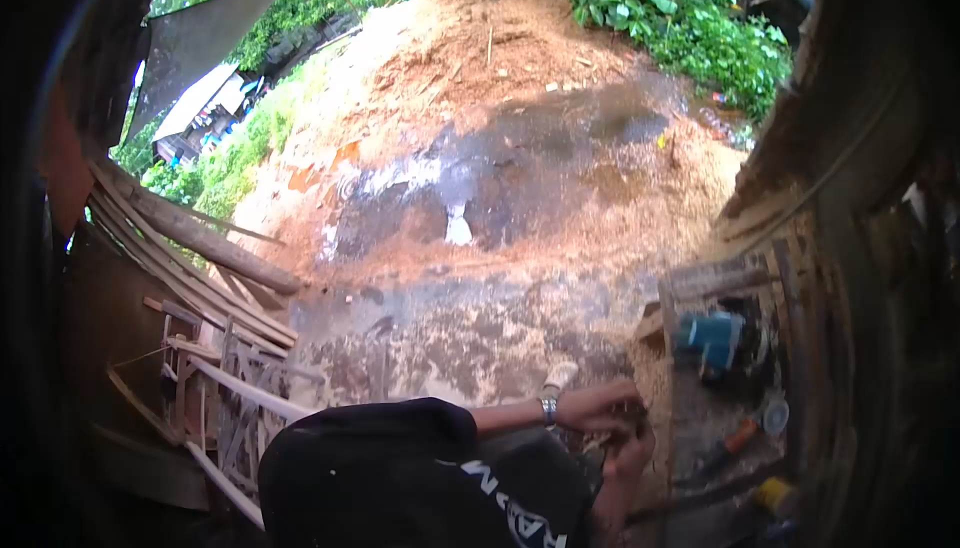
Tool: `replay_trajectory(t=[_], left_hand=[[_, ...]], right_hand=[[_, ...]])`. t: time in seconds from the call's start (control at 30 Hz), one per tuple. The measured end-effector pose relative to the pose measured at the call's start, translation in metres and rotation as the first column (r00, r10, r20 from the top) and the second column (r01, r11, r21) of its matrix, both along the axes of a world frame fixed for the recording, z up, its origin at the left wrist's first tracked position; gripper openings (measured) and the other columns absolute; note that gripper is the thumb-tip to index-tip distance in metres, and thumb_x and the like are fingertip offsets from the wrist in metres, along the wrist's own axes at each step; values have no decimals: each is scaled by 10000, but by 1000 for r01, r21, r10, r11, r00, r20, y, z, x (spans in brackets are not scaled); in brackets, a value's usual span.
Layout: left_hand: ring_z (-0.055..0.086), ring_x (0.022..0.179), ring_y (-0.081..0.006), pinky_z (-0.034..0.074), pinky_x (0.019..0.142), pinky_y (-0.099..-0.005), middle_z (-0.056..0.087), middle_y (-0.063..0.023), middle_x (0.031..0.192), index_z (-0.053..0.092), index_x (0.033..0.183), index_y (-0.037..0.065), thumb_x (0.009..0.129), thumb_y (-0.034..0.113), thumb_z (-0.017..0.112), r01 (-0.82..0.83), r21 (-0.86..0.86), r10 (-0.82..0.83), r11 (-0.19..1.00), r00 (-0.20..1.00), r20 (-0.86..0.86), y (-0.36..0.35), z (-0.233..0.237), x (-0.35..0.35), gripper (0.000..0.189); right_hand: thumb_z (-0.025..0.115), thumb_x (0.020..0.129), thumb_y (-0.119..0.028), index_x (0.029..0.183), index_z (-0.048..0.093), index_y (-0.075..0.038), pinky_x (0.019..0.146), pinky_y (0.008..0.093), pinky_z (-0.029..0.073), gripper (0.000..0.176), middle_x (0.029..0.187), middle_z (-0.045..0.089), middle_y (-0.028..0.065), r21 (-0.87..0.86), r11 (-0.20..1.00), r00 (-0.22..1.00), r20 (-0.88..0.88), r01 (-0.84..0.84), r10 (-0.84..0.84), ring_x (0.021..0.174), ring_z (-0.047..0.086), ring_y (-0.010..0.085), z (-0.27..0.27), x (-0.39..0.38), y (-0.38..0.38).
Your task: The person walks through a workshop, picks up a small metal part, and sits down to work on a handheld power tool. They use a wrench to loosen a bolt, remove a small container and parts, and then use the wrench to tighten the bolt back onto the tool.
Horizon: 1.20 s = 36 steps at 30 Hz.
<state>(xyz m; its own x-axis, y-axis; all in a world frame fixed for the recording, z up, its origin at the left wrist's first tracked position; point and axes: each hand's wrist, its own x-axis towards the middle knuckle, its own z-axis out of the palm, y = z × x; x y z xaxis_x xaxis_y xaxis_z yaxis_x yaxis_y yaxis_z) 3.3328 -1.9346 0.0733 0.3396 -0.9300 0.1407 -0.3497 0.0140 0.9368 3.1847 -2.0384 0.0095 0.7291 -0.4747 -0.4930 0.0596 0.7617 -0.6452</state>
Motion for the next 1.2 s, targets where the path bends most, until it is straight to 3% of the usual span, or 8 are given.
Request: replay_trajectory(t=[0.17, 0.23, 0.33, 0.53, 0.67, 0.8, 0.87, 1.2], left_hand=[[541, 980, -358, 463, 865, -457, 509, -159, 1057, 551, 1193, 28, 927, 281, 725, 300, -100, -311, 949, 942, -124, -15, -16, 91, 406], [535, 989, -360, 451, 875, -460, 512, -157, 1054, 554, 1152, 32, 930, 274, 721, 332, -135, -347, 934, 931, -110, -19, -15, 113, 368], [558, 956, -331, 458, 851, -426, 531, -131, 1015, 577, 1099, 32, 922, 212, 740, 303, -252, -327, 919, 943, -59, -26, -7, 132, 300], [609, 943, -221, 487, 847, -371, 626, -92, 1006, 656, 1099, 32, 925, 215, 760, 366, -145, -394, 919, 871, -294, -30, 27, 159, 273], [619, 991, -219, 485, 899, -357, 643, -85, 1022, 680, 1021, 32, 933, 202, 760, 389, -164, -422, 906, 850, -316, -47, 30, 175, 208], [604, 1010, -178, 482, 908, -344, 635, -55, 1022, 683, 1005, 31, 920, 195, 783, 383, -160, -414, 910, 803, -429, -60, 41, 191, 211], [601, 1011, -165, 479, 914, -337, 635, -43, 1030, 685, 999, 29, 914, 184, 790, 394, -163, -419, 904, 751, -510, -62, 42, 194, 205], [613, 1023, -185, 475, 937, -342, 659, -47, 1012, 702, 993, 32, 884, 156, 804, 258, -182, -302, 949, 911, -281, -60, 59, 223, 193]], right_hand=[[640, 1001, -112, 1207, 653, -39, 728, 344, 595, 219, 1179, 689, 99, 92, 995, 988, 153, 23, -37, 936, 693, 230, 15, 49, 13], [642, 991, -103, 1186, 654, -53, 774, 365, 598, 202, 1184, 683, 100, 149, 984, 950, 280, 98, -137, 972, 688, 243, -24, 42, 20], [623, 1007, -77, 1196, 655, -74, 951, 374, 541, 191, 1200, 656, 67, 153, 967, 965, 134, 203, -224, 1089, 644, 212, 16, 76, 24], [630, 1002, -41, 1241, 641, -21, 1002, 370, 520, 240, 1226, 654, 95, 59, 965, 938, 228, 255, -262, 1130, 636, 208, 16, 102, 27], [655, 1001, -78, 1280, 612, 13, 1003, 371, 513, 297, 1208, 653, 87, 108, 944, 929, 173, 312, -326, 1118, 641, 215, 63, 135, 25], [707, 990, -215, 1242, 631, 0, 926, 364, 540, 340, 1182, 660, 68, 146, 975, 884, 416, 165, -212, 1047, 647, 174, 58, 148, 13], [705, 991, -191, 1206, 651, -13, 883, 349, 537, 284, 1140, 668, 54, 156, 974, 909, 359, 163, -210, 999, 644, 154, 31, 149, 9], [681, 1004, -148, 1178, 666, -41, 836, 308, 514, 205, 1037, 675, 34, 79, 996, 945, 320, 40, -64, 925, 629, 134, 69, 190, -23]])
